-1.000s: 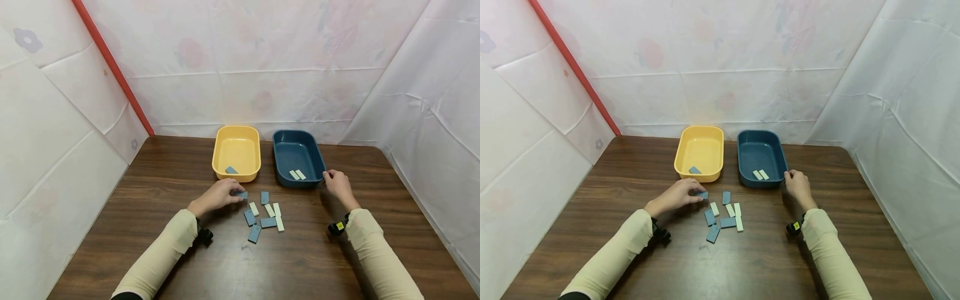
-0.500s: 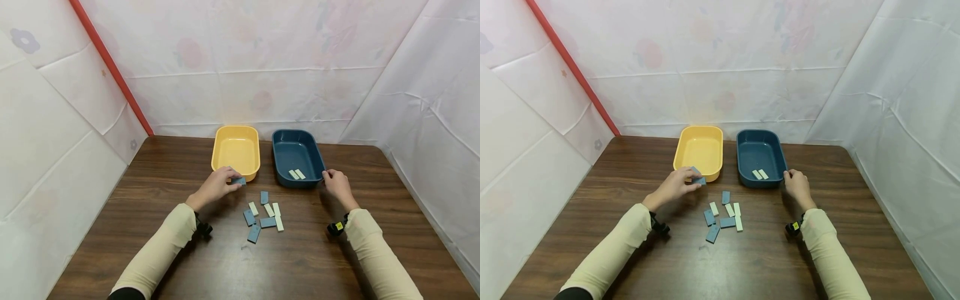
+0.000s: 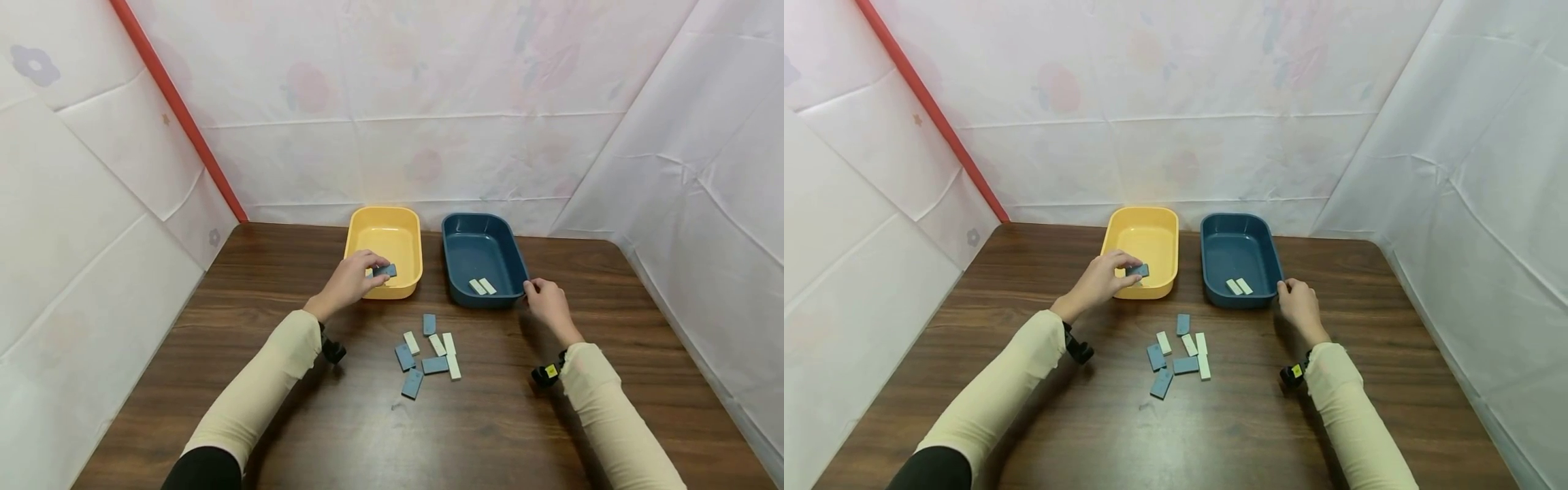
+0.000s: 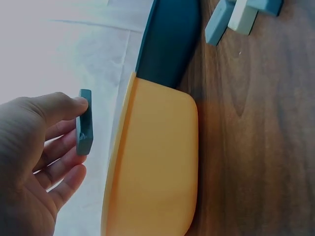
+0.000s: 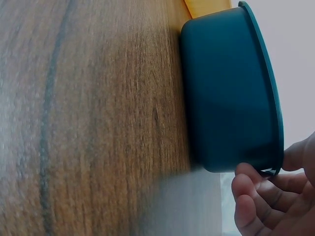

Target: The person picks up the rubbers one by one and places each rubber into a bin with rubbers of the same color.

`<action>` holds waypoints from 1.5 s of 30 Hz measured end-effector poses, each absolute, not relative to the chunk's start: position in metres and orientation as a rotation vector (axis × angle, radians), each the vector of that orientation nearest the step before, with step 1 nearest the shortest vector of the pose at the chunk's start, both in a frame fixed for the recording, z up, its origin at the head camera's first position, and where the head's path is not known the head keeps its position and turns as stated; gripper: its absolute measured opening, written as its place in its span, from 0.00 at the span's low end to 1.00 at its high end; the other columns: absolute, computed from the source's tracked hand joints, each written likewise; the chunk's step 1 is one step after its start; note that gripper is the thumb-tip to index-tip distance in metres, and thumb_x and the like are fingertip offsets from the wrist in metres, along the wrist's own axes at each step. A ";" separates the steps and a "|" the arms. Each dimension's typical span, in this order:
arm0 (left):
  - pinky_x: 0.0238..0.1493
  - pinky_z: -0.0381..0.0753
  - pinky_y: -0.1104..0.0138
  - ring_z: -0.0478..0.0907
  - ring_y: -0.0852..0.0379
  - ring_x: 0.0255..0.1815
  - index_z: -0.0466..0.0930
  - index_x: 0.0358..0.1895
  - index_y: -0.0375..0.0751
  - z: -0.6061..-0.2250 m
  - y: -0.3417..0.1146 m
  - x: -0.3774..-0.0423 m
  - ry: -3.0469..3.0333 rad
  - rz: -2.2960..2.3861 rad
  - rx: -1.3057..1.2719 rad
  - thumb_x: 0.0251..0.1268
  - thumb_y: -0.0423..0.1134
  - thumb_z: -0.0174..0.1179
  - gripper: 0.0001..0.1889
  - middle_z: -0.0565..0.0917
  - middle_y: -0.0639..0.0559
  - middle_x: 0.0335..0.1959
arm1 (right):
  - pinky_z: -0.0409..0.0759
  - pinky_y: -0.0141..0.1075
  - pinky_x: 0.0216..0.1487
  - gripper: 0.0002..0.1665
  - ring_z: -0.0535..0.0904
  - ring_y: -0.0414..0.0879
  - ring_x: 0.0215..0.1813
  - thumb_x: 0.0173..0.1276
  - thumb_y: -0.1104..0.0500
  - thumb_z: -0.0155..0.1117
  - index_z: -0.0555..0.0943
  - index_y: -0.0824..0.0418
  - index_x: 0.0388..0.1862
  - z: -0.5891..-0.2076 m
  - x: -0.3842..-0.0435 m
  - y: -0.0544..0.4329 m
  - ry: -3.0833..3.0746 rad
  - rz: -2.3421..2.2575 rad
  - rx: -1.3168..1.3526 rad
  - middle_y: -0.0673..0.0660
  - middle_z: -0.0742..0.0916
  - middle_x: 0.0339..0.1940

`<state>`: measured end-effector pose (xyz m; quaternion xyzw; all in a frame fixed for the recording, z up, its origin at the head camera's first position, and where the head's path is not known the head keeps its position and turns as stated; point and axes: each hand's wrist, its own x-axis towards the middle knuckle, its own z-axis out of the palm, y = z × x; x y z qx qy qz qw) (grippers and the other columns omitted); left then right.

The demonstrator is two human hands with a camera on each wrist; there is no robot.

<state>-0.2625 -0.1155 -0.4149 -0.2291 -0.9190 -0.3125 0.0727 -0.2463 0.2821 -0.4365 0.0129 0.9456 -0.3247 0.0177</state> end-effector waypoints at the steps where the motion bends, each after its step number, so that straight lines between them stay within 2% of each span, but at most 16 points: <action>1: 0.50 0.80 0.57 0.80 0.49 0.47 0.85 0.49 0.40 -0.415 -0.115 -0.265 -2.766 -0.939 -0.684 0.63 0.41 0.66 0.14 0.84 0.47 0.46 | 0.74 0.37 0.34 0.26 0.81 0.52 0.33 0.80 0.53 0.40 0.78 0.73 0.51 -0.437 -0.246 0.282 2.939 -1.010 0.040 0.69 0.86 0.36; 18: 0.46 0.79 0.61 0.79 0.53 0.45 0.85 0.50 0.42 -0.424 -0.107 -0.301 -2.998 -0.883 -0.623 0.65 0.44 0.64 0.14 0.84 0.50 0.46 | 0.73 0.37 0.34 0.25 0.81 0.51 0.32 0.80 0.53 0.40 0.79 0.71 0.48 -0.438 -0.245 0.281 2.961 -1.014 0.069 0.67 0.86 0.34; 24: 0.44 0.79 0.63 0.80 0.53 0.44 0.85 0.50 0.42 -0.426 -0.103 -0.311 -3.086 -0.862 -0.587 0.65 0.43 0.64 0.14 0.85 0.49 0.46 | 0.74 0.37 0.33 0.26 0.81 0.52 0.33 0.80 0.53 0.40 0.77 0.73 0.52 -0.439 -0.246 0.281 2.968 -1.010 0.072 0.67 0.86 0.34; 34: 0.54 0.79 0.58 0.80 0.51 0.50 0.84 0.51 0.41 -0.432 -0.102 -0.321 -3.194 -0.845 -0.559 0.64 0.43 0.65 0.16 0.85 0.48 0.50 | 0.74 0.36 0.32 0.25 0.81 0.51 0.32 0.80 0.54 0.40 0.78 0.72 0.51 -0.439 -0.245 0.279 2.961 -1.027 0.078 0.68 0.86 0.34; 45: 0.51 0.79 0.60 0.80 0.53 0.45 0.85 0.48 0.40 -0.433 -0.101 -0.328 -3.240 -0.877 -0.602 0.66 0.39 0.62 0.11 0.86 0.48 0.46 | 0.74 0.35 0.31 0.24 0.81 0.50 0.30 0.80 0.54 0.42 0.79 0.72 0.48 -0.438 -0.247 0.278 2.980 -1.051 0.069 0.66 0.86 0.30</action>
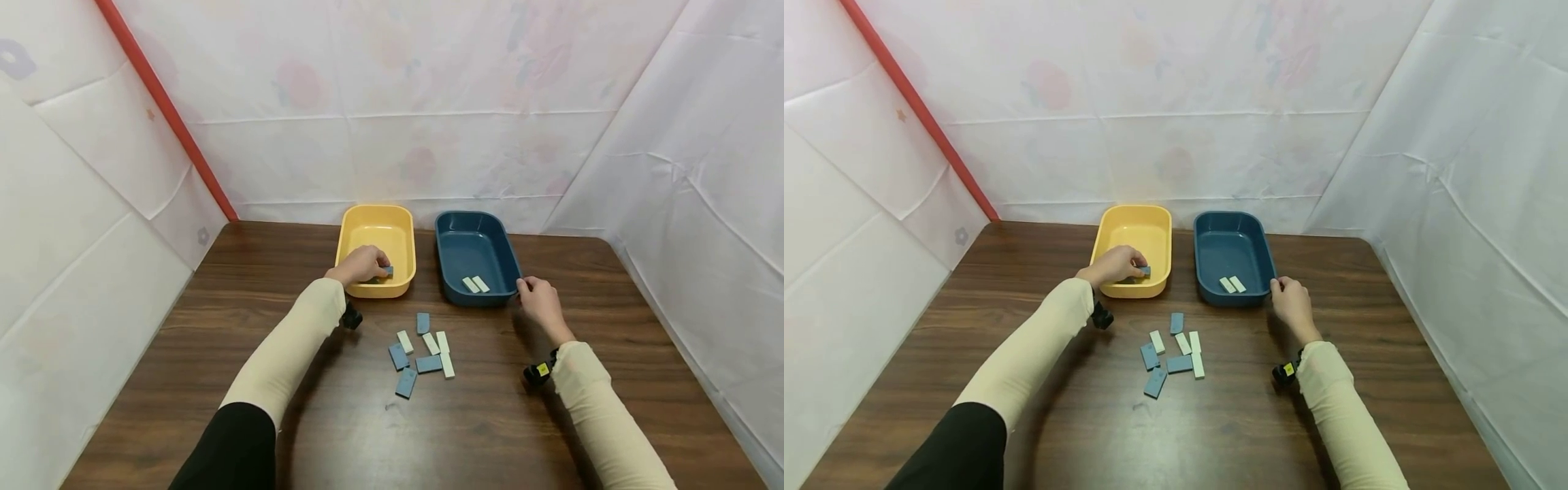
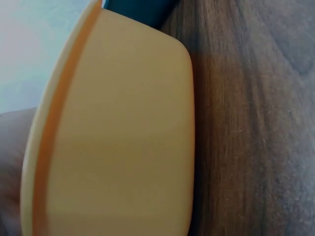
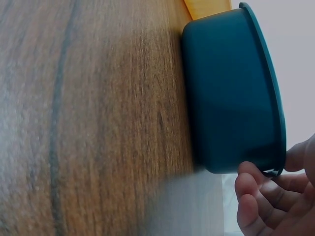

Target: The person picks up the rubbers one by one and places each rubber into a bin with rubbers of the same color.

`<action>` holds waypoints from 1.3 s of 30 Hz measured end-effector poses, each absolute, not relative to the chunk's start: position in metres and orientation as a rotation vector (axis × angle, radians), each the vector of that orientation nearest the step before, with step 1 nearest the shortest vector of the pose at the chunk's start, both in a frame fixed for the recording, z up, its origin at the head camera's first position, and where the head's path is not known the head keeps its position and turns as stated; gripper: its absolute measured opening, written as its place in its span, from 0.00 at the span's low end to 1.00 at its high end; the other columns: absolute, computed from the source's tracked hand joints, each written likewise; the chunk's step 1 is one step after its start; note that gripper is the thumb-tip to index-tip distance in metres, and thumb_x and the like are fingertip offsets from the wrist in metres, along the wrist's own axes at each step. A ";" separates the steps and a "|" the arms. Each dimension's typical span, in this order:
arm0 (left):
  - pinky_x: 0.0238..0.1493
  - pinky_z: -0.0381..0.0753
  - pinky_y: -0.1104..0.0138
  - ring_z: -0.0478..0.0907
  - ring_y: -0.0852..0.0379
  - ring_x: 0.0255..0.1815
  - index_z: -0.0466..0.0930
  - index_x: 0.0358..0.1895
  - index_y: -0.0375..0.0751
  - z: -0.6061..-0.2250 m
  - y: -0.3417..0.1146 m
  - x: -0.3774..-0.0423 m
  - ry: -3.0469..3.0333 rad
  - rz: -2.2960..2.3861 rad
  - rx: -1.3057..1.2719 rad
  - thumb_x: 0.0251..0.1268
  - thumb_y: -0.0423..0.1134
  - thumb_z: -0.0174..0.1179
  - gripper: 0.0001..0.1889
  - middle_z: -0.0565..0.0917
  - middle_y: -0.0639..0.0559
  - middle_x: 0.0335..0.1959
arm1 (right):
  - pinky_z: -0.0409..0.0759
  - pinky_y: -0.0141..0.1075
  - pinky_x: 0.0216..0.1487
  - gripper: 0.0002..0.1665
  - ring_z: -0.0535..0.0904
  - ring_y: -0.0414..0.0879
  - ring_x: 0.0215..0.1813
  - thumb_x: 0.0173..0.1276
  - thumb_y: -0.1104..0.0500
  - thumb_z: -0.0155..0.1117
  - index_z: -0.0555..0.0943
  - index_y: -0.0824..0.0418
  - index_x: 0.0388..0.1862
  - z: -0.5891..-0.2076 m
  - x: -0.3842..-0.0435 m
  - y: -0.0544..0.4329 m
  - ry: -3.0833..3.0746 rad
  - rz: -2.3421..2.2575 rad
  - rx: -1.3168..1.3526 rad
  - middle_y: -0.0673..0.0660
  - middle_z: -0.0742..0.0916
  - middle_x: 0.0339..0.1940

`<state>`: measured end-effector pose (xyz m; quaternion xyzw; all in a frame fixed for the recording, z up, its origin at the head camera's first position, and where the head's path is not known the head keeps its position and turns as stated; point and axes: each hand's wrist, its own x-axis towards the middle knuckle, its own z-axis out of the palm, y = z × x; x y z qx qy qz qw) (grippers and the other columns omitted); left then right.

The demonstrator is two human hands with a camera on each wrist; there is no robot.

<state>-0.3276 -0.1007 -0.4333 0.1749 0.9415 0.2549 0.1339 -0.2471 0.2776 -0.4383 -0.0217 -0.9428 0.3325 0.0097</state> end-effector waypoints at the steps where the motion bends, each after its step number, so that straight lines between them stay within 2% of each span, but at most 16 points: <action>1: 0.51 0.79 0.61 0.80 0.53 0.44 0.85 0.48 0.40 -0.434 -0.101 -0.328 2.729 0.731 0.500 0.66 0.39 0.62 0.11 0.86 0.48 0.46 | 0.74 0.35 0.31 0.24 0.81 0.50 0.30 0.80 0.54 0.41 0.79 0.72 0.48 -0.438 -0.247 0.277 -2.947 1.044 -0.065 0.66 0.86 0.31; 9: 0.50 0.79 0.61 0.79 0.53 0.43 0.85 0.47 0.41 -0.438 -0.096 -0.331 2.724 0.710 0.515 0.64 0.38 0.64 0.10 0.86 0.48 0.45 | 0.73 0.35 0.30 0.25 0.81 0.49 0.29 0.80 0.53 0.40 0.78 0.72 0.49 -0.436 -0.244 0.281 -2.963 1.024 -0.088 0.68 0.86 0.33; 19: 0.56 0.78 0.55 0.79 0.48 0.54 0.81 0.55 0.40 -0.425 -0.101 -0.325 2.771 0.782 0.518 0.70 0.42 0.58 0.16 0.83 0.45 0.54 | 0.74 0.35 0.30 0.26 0.82 0.51 0.31 0.80 0.53 0.40 0.77 0.74 0.53 -0.435 -0.241 0.282 -2.965 1.018 -0.065 0.68 0.87 0.33; 26: 0.56 0.79 0.54 0.80 0.48 0.52 0.80 0.57 0.38 -0.419 -0.106 -0.316 2.786 0.836 0.497 0.71 0.41 0.57 0.17 0.81 0.43 0.56 | 0.74 0.35 0.31 0.26 0.82 0.52 0.32 0.80 0.54 0.40 0.77 0.74 0.53 -0.434 -0.241 0.281 -2.969 1.018 -0.064 0.68 0.86 0.33; 31: 0.52 0.80 0.54 0.82 0.49 0.46 0.80 0.58 0.38 -0.417 -0.110 -0.308 2.825 0.871 0.464 0.71 0.43 0.57 0.18 0.81 0.43 0.57 | 0.75 0.36 0.32 0.25 0.82 0.53 0.33 0.80 0.54 0.40 0.77 0.74 0.53 -0.435 -0.241 0.280 -2.969 1.021 -0.061 0.67 0.87 0.32; 39: 0.52 0.80 0.53 0.81 0.46 0.52 0.80 0.58 0.39 -0.409 -0.112 -0.294 2.936 0.881 0.390 0.70 0.45 0.58 0.19 0.81 0.44 0.57 | 0.74 0.35 0.31 0.26 0.82 0.52 0.32 0.80 0.53 0.40 0.77 0.73 0.53 -0.437 -0.242 0.280 -2.973 1.037 -0.065 0.67 0.86 0.33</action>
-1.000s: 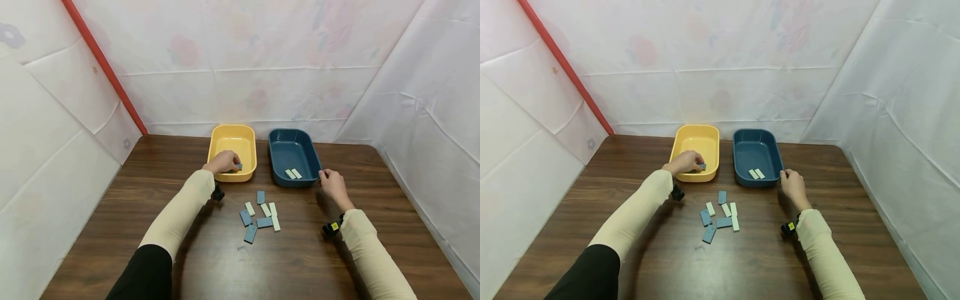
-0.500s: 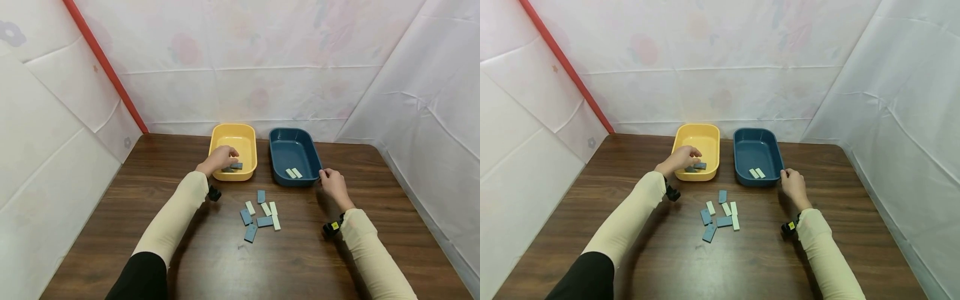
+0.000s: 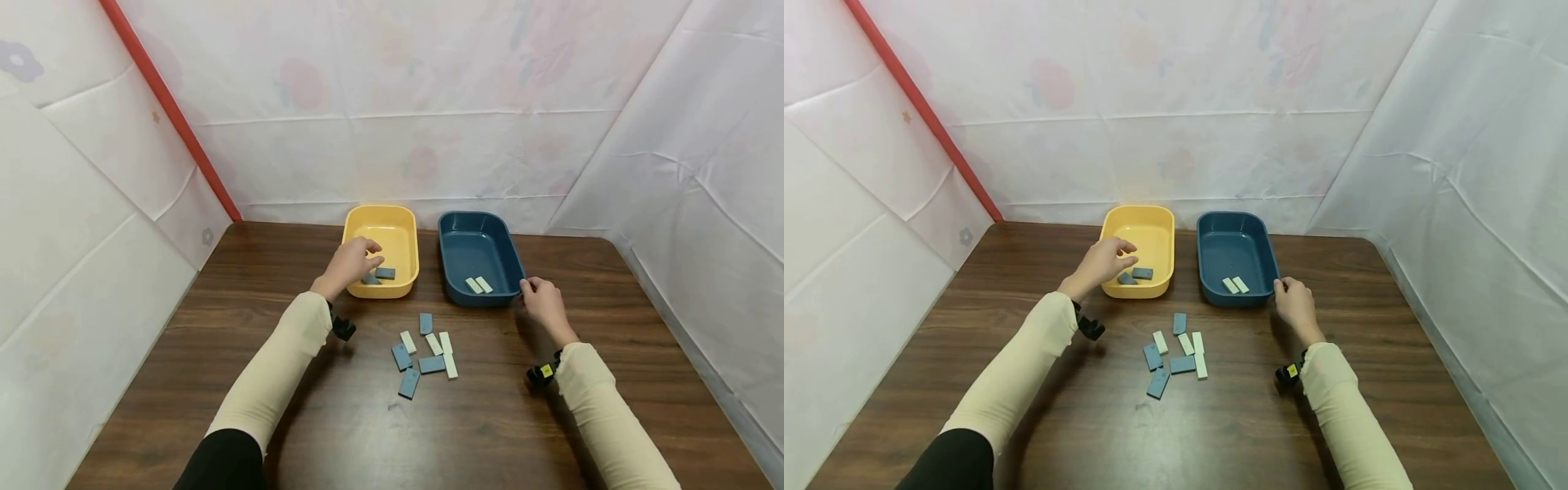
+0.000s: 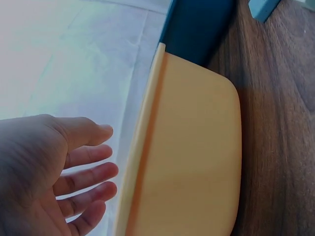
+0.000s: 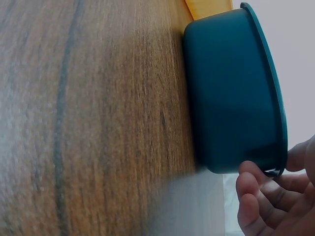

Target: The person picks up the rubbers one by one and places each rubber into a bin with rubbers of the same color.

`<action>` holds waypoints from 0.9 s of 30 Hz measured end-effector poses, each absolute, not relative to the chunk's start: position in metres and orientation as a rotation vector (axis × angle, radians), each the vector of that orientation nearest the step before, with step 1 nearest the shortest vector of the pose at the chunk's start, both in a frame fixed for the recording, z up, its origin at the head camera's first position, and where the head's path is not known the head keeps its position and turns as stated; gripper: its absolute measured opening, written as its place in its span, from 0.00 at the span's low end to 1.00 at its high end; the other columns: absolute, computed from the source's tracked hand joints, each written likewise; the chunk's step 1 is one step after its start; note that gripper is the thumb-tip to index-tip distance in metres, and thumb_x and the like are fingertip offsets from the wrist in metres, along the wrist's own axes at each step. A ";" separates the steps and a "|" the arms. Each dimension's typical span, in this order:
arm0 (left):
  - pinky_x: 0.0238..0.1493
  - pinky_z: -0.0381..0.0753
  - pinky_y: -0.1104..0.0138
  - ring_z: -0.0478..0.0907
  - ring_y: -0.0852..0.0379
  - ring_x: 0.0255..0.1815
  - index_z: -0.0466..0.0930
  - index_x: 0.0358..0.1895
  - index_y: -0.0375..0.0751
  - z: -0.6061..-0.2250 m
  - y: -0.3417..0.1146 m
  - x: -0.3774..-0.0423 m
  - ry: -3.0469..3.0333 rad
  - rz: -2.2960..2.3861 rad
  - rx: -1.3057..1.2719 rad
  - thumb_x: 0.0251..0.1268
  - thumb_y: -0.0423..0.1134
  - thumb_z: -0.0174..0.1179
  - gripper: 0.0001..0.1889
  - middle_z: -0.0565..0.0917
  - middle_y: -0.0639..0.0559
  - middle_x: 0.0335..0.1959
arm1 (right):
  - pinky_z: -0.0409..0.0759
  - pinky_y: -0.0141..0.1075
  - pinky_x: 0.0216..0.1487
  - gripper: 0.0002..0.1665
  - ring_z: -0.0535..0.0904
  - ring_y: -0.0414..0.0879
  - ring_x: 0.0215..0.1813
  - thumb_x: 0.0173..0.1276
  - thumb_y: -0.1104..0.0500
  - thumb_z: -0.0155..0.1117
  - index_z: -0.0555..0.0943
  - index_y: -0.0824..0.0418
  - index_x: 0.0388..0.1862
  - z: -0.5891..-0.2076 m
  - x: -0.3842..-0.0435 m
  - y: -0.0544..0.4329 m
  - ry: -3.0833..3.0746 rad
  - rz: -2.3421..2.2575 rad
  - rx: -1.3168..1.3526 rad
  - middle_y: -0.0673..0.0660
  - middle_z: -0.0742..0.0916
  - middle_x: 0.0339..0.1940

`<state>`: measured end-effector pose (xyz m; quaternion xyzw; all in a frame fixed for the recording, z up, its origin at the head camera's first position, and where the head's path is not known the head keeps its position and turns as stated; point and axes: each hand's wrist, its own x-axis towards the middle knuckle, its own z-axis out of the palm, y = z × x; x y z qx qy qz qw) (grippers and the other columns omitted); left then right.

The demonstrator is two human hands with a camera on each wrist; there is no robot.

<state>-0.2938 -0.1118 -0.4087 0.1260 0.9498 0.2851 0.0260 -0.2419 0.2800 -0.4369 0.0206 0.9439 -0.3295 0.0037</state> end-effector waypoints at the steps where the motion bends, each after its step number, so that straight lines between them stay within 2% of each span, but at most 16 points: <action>1: 0.53 0.80 0.53 0.80 0.46 0.53 0.80 0.58 0.38 -0.408 -0.112 -0.292 2.948 0.881 0.386 0.70 0.45 0.58 0.19 0.81 0.44 0.57 | 0.74 0.35 0.31 0.26 0.82 0.52 0.32 0.80 0.53 0.40 0.77 0.74 0.53 -0.437 -0.242 0.280 2.958 -1.036 0.064 0.67 0.86 0.33; 6: 0.56 0.79 0.53 0.79 0.46 0.57 0.80 0.58 0.37 -0.406 -0.113 -0.285 2.989 0.899 0.360 0.69 0.45 0.59 0.20 0.82 0.44 0.57 | 0.74 0.35 0.31 0.26 0.82 0.51 0.32 0.80 0.53 0.40 0.76 0.74 0.54 -0.437 -0.243 0.280 2.956 -1.040 0.067 0.66 0.86 0.32; 12: 0.57 0.77 0.53 0.78 0.45 0.55 0.81 0.57 0.37 -0.405 -0.114 -0.275 3.038 0.907 0.315 0.68 0.46 0.60 0.20 0.82 0.43 0.55 | 0.75 0.34 0.30 0.25 0.82 0.50 0.30 0.80 0.54 0.41 0.77 0.74 0.54 -0.437 -0.243 0.281 2.966 -1.065 0.069 0.67 0.87 0.31; 20: 0.58 0.74 0.51 0.74 0.42 0.56 0.81 0.57 0.37 -0.408 -0.117 -0.264 3.126 0.956 0.207 0.66 0.45 0.62 0.21 0.76 0.40 0.56 | 0.75 0.34 0.30 0.26 0.82 0.47 0.28 0.80 0.54 0.41 0.77 0.75 0.54 -0.437 -0.243 0.280 2.955 -1.080 0.079 0.67 0.87 0.31; 27: 0.60 0.73 0.50 0.73 0.41 0.59 0.80 0.58 0.38 -0.410 -0.122 -0.259 3.139 0.960 0.131 0.66 0.45 0.62 0.21 0.76 0.39 0.57 | 0.75 0.33 0.30 0.27 0.81 0.46 0.30 0.80 0.52 0.40 0.76 0.73 0.55 -0.439 -0.243 0.278 2.940 -1.082 0.102 0.66 0.86 0.32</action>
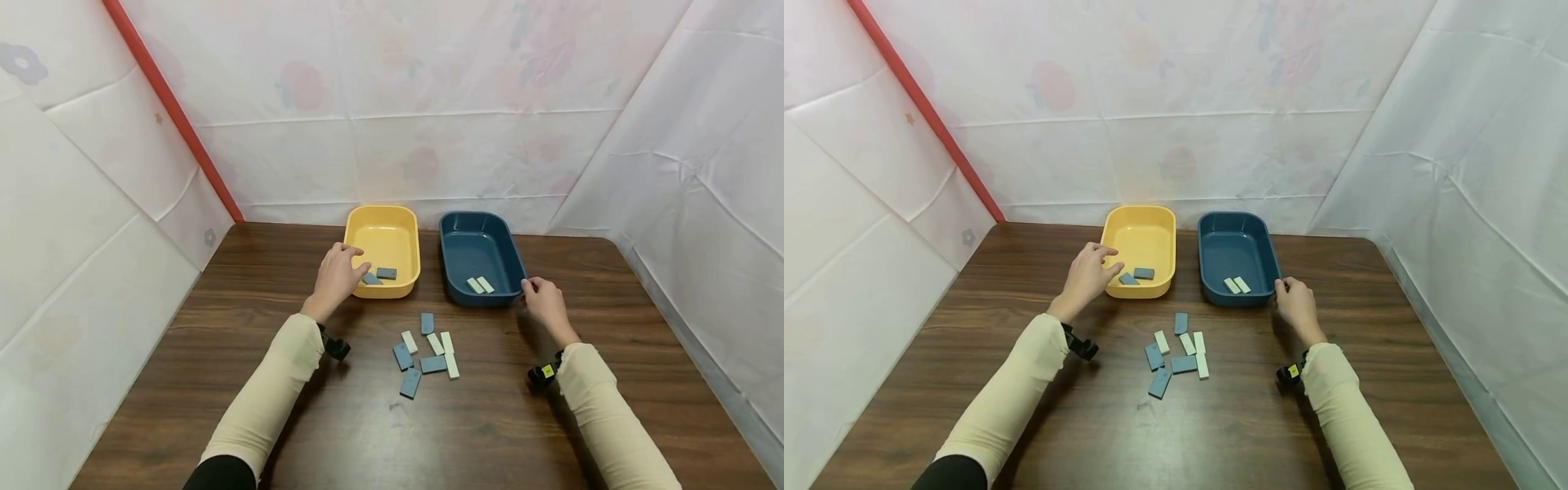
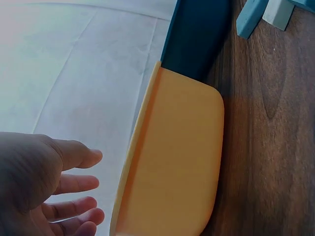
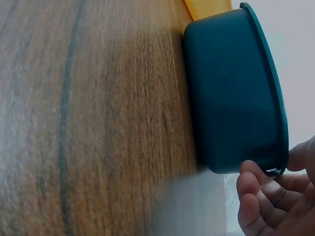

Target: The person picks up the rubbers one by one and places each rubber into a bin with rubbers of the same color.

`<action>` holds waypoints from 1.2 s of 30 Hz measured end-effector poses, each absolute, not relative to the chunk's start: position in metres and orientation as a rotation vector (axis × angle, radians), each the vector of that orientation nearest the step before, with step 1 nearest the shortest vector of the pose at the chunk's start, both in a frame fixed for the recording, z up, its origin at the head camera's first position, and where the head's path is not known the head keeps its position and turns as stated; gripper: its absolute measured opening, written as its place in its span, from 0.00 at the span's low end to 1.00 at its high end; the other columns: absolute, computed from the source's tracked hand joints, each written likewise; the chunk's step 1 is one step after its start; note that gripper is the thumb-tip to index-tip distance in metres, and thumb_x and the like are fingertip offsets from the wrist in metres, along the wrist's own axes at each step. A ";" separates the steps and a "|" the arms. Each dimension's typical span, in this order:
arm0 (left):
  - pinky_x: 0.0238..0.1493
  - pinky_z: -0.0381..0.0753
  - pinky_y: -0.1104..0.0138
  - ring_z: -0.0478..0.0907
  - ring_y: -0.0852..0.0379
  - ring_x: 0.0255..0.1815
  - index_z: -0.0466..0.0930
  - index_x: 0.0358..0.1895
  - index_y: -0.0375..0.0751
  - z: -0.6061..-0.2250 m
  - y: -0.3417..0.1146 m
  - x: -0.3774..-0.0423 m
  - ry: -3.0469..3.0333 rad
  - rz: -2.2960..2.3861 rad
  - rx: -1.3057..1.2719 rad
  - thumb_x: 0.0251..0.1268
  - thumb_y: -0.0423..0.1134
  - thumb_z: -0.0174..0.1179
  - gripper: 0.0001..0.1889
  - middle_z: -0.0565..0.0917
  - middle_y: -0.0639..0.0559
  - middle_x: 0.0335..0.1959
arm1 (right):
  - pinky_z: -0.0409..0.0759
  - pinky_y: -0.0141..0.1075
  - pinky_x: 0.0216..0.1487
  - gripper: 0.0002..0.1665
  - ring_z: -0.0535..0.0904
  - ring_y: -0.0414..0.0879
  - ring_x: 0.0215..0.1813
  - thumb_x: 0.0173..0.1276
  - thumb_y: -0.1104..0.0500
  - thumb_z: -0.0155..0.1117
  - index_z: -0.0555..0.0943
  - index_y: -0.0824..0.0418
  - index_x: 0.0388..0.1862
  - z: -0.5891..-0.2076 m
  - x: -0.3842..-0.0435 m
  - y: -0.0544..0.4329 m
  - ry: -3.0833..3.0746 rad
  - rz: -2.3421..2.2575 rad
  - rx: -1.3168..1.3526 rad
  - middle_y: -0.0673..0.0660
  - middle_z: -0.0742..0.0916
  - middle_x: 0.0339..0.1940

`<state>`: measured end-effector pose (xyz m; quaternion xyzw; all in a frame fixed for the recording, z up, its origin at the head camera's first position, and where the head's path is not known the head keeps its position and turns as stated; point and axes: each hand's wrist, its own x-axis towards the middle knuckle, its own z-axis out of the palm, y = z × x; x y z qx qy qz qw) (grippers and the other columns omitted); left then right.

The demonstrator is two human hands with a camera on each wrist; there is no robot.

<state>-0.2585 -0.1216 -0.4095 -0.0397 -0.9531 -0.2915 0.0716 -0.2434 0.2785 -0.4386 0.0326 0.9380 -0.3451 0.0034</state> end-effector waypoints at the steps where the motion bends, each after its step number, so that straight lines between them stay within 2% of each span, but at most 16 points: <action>1: 0.60 0.73 0.50 0.73 0.41 0.59 0.80 0.58 0.38 -0.410 -0.123 -0.258 -2.869 -0.870 -0.112 0.66 0.46 0.62 0.21 0.76 0.39 0.58 | 0.75 0.33 0.30 0.27 0.81 0.46 0.30 0.80 0.52 0.40 0.76 0.74 0.55 -0.439 -0.243 0.278 2.938 -1.083 0.105 0.66 0.86 0.32; 13: 0.58 0.73 0.49 0.72 0.39 0.57 0.74 0.64 0.35 -0.419 -0.138 -0.254 -2.889 -0.801 -0.033 0.69 0.48 0.59 0.27 0.76 0.35 0.57 | 0.75 0.33 0.31 0.27 0.82 0.49 0.31 0.81 0.52 0.39 0.75 0.74 0.56 -0.436 -0.241 0.278 2.938 -1.089 0.112 0.66 0.86 0.31; 19: 0.56 0.73 0.49 0.73 0.39 0.54 0.73 0.65 0.34 -0.425 -0.145 -0.252 -2.892 -0.830 0.027 0.69 0.47 0.58 0.27 0.77 0.35 0.54 | 0.75 0.33 0.30 0.26 0.80 0.46 0.29 0.81 0.53 0.40 0.76 0.74 0.54 -0.436 -0.241 0.277 2.942 -1.095 0.121 0.65 0.86 0.30; 24: 0.49 0.74 0.54 0.75 0.42 0.46 0.75 0.62 0.34 -0.430 -0.147 -0.252 -2.900 -0.817 0.044 0.70 0.48 0.57 0.25 0.81 0.40 0.44 | 0.74 0.33 0.29 0.26 0.78 0.43 0.25 0.81 0.53 0.39 0.76 0.74 0.53 -0.436 -0.243 0.278 2.947 -1.103 0.118 0.64 0.86 0.28; 27: 0.41 0.71 0.59 0.74 0.46 0.38 0.79 0.56 0.35 -0.434 -0.147 -0.252 -2.893 -0.806 0.033 0.70 0.48 0.56 0.21 0.80 0.44 0.34 | 0.74 0.34 0.29 0.26 0.77 0.42 0.24 0.81 0.53 0.39 0.76 0.74 0.53 -0.435 -0.243 0.278 2.944 -1.103 0.119 0.64 0.86 0.27; 30: 0.39 0.69 0.59 0.73 0.46 0.34 0.80 0.51 0.35 -0.437 -0.147 -0.252 -2.877 -0.828 0.031 0.71 0.46 0.55 0.18 0.79 0.44 0.30 | 0.74 0.33 0.29 0.26 0.77 0.42 0.24 0.81 0.53 0.39 0.76 0.74 0.53 -0.435 -0.243 0.278 2.945 -1.101 0.118 0.64 0.86 0.27; 33: 0.48 0.76 0.54 0.79 0.42 0.43 0.80 0.56 0.33 -0.440 -0.147 -0.252 -2.847 -0.876 0.046 0.73 0.44 0.51 0.19 0.84 0.39 0.40 | 0.75 0.33 0.29 0.26 0.78 0.43 0.24 0.80 0.53 0.40 0.76 0.74 0.54 -0.435 -0.243 0.278 2.946 -1.107 0.118 0.64 0.86 0.27; 36: 0.57 0.76 0.49 0.80 0.39 0.53 0.77 0.61 0.33 -0.442 -0.147 -0.253 -2.823 -0.935 0.070 0.74 0.42 0.48 0.21 0.83 0.36 0.52 | 0.75 0.34 0.29 0.27 0.79 0.44 0.26 0.81 0.52 0.39 0.76 0.74 0.54 -0.436 -0.242 0.279 2.945 -1.106 0.127 0.65 0.86 0.29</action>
